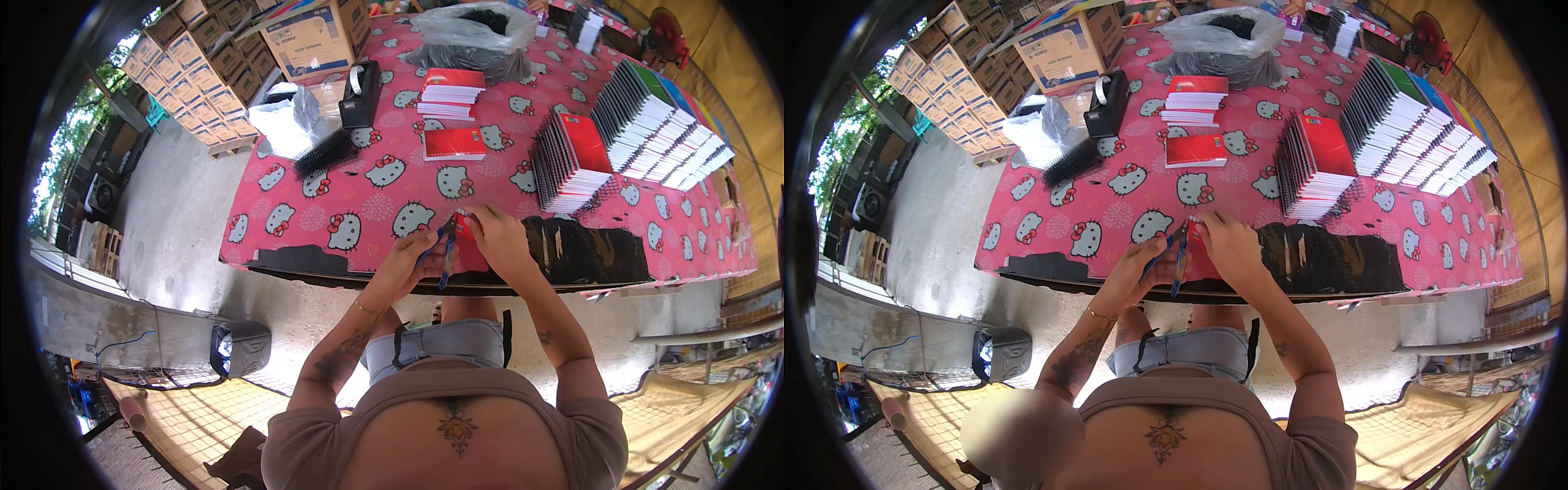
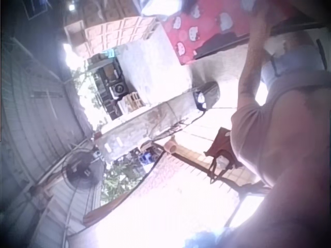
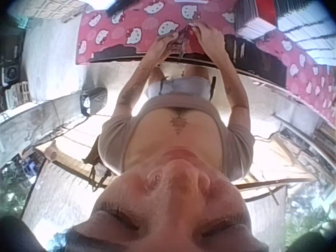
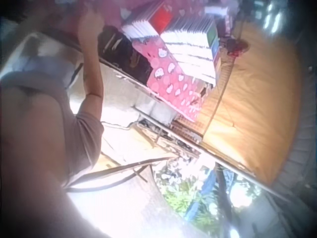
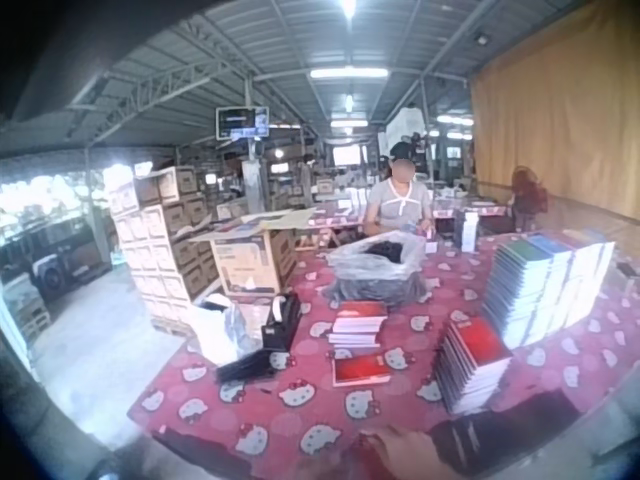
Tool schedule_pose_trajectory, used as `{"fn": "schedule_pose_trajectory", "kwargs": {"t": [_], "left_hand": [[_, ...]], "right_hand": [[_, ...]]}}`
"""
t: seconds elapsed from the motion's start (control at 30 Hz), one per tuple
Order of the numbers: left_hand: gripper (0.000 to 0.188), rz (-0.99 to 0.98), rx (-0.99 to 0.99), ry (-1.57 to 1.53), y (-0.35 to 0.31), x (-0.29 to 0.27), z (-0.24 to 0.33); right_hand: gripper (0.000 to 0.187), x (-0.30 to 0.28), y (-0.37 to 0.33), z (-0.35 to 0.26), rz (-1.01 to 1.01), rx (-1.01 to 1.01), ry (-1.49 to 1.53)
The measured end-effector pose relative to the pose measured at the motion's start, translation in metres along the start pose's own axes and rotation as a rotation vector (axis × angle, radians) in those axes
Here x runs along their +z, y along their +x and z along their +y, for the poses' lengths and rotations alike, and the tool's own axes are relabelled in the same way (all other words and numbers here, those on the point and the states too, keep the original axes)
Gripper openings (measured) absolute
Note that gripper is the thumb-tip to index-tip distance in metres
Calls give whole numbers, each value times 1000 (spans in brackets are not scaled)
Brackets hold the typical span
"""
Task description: The person applies adhesive strips to the edges of red and white notebook covers by hand and stacks them.
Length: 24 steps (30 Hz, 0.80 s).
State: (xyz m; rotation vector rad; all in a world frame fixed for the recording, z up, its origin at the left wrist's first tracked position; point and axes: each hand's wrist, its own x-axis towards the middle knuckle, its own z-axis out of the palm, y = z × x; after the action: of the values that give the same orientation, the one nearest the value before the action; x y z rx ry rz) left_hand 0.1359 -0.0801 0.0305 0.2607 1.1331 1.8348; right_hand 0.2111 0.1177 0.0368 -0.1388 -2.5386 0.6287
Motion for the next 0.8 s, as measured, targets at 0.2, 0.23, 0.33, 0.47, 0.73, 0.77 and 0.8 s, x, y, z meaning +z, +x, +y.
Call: {"fn": "schedule_pose_trajectory", "kwargs": {"t": [0.2, 0.23, 0.33, 0.47, 0.73, 0.77, 0.8], "left_hand": [[30, 62, 9, 242, 9, -10, -1], [29, 99, 25, 386, 11, -18, -6], [30, 253, 849, 1525, 8, 8, 4], [37, 96, 545, 1301, 15, -57, 23], [34, 300, 870, 1349, 40, -18, 42], [33, 288, 1047, 1378, 45, 0, 54], [32, 277, 1235, 1396, 50, 26, 71]], "right_hand": [[15, 1, 1, -2, 5, -14, 7], [15, 2, 0, -2, 13, -20, 3], [14, -6, -2, -1, -15, -3, -26], [18, -30, -10, 10, -117, -18, -163], [30, -184, 56, 62, 372, 116, 238], [28, -195, 65, 56, 316, 3, 90], [27, -212, 75, 42, 261, -113, -65]]}}
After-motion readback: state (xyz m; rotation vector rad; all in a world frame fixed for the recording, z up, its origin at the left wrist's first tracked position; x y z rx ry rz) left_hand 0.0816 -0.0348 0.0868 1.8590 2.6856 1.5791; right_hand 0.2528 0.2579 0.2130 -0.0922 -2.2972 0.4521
